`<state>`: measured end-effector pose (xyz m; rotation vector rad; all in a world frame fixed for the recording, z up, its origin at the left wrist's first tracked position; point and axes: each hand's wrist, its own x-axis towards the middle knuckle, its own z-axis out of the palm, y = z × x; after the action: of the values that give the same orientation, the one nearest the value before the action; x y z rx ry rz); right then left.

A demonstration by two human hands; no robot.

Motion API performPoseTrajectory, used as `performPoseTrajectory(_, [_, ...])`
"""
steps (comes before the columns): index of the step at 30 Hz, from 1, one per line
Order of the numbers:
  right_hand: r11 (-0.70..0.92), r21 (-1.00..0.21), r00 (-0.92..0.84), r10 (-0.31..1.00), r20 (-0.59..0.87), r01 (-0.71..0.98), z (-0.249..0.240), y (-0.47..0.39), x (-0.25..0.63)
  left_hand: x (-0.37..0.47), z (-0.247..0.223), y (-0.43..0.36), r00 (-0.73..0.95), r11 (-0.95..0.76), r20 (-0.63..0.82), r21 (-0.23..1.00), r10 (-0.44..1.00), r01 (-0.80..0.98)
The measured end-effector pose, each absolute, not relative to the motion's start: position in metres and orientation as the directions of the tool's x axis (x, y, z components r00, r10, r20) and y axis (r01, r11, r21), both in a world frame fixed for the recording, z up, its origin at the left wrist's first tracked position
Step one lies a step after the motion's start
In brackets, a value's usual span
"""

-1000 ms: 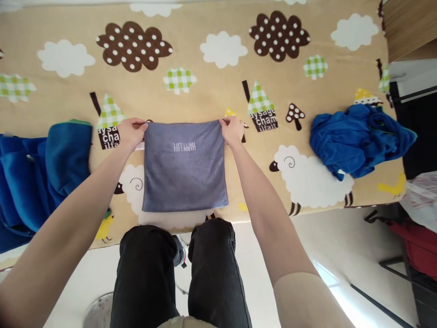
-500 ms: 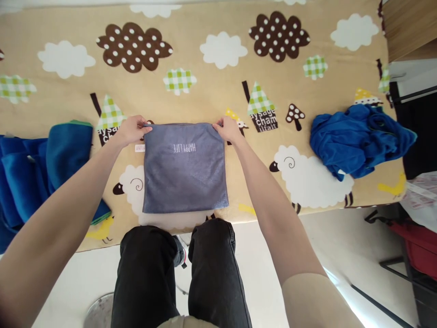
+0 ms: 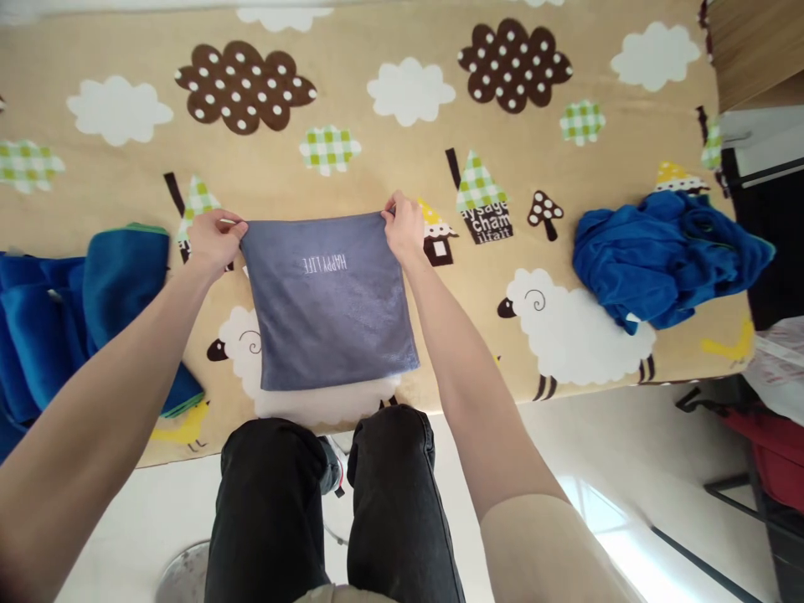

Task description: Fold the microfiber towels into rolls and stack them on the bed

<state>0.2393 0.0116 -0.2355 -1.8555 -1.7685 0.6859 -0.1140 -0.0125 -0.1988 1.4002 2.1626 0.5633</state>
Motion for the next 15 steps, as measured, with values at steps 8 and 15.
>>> performPoseTrajectory(8, [0.314, -0.406, -0.298, 0.949, 0.103, 0.858, -0.211, -0.051, 0.173, -0.049, -0.212, -0.069, 0.155, -0.163, 0.053, 0.41, 0.986, 0.897])
performPoseTrajectory(15, [0.246, -0.388, -0.265, 0.964, 0.004, 0.888, -0.251, -0.054, 0.206, -0.065, -0.245, -0.067, 0.131, -0.125, 0.018, 0.447, 0.991, 0.886])
